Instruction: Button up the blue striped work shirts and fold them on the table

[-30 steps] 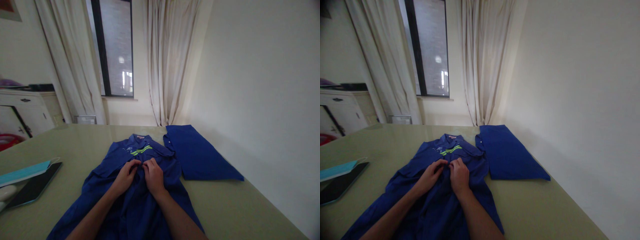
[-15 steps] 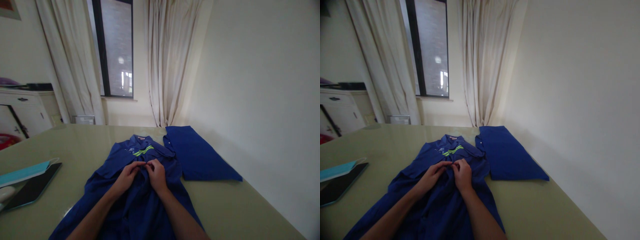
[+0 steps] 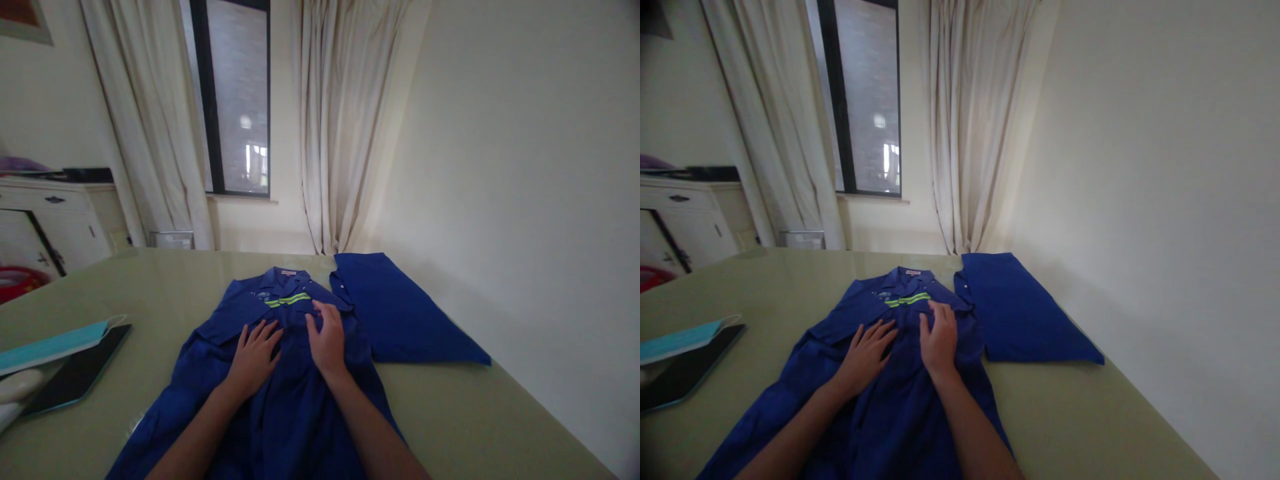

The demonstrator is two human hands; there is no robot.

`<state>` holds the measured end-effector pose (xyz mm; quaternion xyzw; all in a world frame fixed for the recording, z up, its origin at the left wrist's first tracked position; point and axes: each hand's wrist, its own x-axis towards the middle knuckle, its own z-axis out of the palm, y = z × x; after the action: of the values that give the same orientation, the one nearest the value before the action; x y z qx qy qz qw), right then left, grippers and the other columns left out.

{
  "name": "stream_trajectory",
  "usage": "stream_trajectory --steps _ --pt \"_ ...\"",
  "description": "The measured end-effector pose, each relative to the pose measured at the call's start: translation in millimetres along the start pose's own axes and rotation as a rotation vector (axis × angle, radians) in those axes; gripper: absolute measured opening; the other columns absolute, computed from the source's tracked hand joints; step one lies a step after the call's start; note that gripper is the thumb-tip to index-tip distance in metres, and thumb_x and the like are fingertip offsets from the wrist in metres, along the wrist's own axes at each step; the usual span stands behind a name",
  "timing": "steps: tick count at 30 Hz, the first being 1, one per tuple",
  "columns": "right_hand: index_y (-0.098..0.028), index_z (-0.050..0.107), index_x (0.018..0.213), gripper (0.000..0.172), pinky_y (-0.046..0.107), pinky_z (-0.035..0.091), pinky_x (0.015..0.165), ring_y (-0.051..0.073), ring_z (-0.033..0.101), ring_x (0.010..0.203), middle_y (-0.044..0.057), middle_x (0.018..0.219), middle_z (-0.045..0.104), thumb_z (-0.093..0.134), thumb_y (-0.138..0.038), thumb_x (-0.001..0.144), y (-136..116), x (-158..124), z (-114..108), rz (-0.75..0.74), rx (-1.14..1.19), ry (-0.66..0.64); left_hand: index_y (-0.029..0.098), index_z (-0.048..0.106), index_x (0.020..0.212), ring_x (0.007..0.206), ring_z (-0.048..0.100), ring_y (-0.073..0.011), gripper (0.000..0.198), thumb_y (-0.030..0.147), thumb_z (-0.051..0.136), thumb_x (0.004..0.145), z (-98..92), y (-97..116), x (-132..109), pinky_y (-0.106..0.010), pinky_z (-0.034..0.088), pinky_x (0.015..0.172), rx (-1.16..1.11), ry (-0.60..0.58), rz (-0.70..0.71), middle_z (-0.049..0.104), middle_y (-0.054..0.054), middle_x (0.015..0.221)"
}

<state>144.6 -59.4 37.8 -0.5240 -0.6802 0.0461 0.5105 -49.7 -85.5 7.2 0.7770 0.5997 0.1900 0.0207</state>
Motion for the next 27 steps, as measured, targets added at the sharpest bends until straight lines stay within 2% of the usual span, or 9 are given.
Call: stream_trajectory --steps 3,6,8,13,16,20,22,24,27 --pt "-0.02 0.057 0.139 0.054 0.045 0.037 0.108 0.032 0.047 0.134 0.016 0.146 0.054 0.068 -0.021 0.086 26 26 -17 0.077 -0.357 -0.032 0.034 0.056 0.143 0.151 0.032 -0.0346 0.048 0.033 0.049 0.096 -4.5 0 -1 -0.069 0.017 0.121 0.103 -0.111 -0.004 0.042 -0.002 0.161" --pt "-0.02 0.074 0.109 0.027 0.044 0.037 0.105 0.031 0.059 0.121 0.015 0.119 0.071 0.069 -0.016 0.083 56 51 -30 0.198 -0.419 -0.239 0.034 0.056 0.143 0.15 0.034 -0.033 0.047 0.029 0.047 0.097 -6.9 -2 4 -0.067 0.02 0.121 0.11 -0.105 -0.001 0.043 -0.003 0.161" --pt "-0.021 0.076 0.094 0.013 0.037 0.042 0.098 0.027 0.066 0.107 0.012 0.101 0.076 0.066 -0.019 0.086 74 70 -39 0.253 -0.37 -0.269 0.033 0.062 0.137 0.147 0.04 -0.0304 0.044 0.025 0.047 0.096 -8.9 -4 9 -0.065 0.023 0.121 0.081 -0.053 -0.017 0.051 -0.002 0.156" --pt "-0.007 0.07 0.118 0.045 0.037 0.047 0.082 0.027 0.07 0.092 0.022 0.103 0.073 0.034 -0.027 0.101 103 113 -74 0.424 -0.336 -0.037 0.033 0.074 0.113 0.134 0.055 -0.0247 0.034 0.023 0.046 0.097 -19.1 0 15 -0.054 0.025 0.124 0.037 0.057 0.055 0.066 0.0 0.139" --pt "-0.006 0.058 0.135 0.048 0.042 0.047 0.089 0.029 0.068 0.101 0.027 0.124 0.065 0.037 -0.03 0.099 101 118 -91 0.433 -0.31 0.059 0.032 0.07 0.124 0.132 0.057 -0.0258 0.038 0.03 0.041 0.101 -19.4 9 9 -0.055 0.03 0.121 0.042 -0.005 0.05 0.066 -0.002 0.141" --pt "-0.019 0.061 0.133 0.041 0.035 0.051 0.096 0.022 0.068 0.108 0.016 0.135 0.062 0.051 -0.037 0.098 58 64 -98 0.238 -0.189 -0.057 0.03 0.055 0.145 0.15 0.034 -0.0339 0.048 0.035 0.04 0.099 -12.7 10 2 -0.071 0.023 0.118 0.115 -0.143 0.002 0.038 -0.003 0.163" --pt "-0.025 0.063 0.131 0.039 0.033 0.051 0.099 0.022 0.067 0.115 0.01 0.134 0.065 0.054 -0.046 0.1 31 11 -102 -0.03 -0.075 -0.361 0.031 0.052 0.148 0.153 0.027 -0.0329 0.051 0.033 0.038 0.099 -12.0 4 4 -0.07 0.019 0.119 0.152 -0.178 0.01 0.03 0.0 0.166" --pt "-0.032 0.05 0.147 0.054 0.036 0.045 0.11 0.024 0.055 0.134 0.007 0.151 0.053 0.059 -0.052 0.098 13 -46 -108 -0.309 -0.08 -0.611 0.032 0.05 0.149 0.154 0.027 -0.0308 0.052 0.032 0.035 0.1 -13.4 -3 9 -0.067 0.02 0.121 0.176 -0.19 0.007 0.029 0.001 0.166" --pt "-0.044 0.038 0.153 0.054 0.03 0.05 0.104 0.02 0.06 0.129 -0.001 0.147 0.058 0.056 -0.044 0.102 12 -114 -120 -0.623 -0.193 -0.631 0.035 0.047 0.151 0.153 0.029 -0.0302 0.052 0.033 0.032 0.101 -13.9 -11 18 -0.065 0.022 0.121 0.195 -0.173 -0.007 0.03 0.001 0.166"
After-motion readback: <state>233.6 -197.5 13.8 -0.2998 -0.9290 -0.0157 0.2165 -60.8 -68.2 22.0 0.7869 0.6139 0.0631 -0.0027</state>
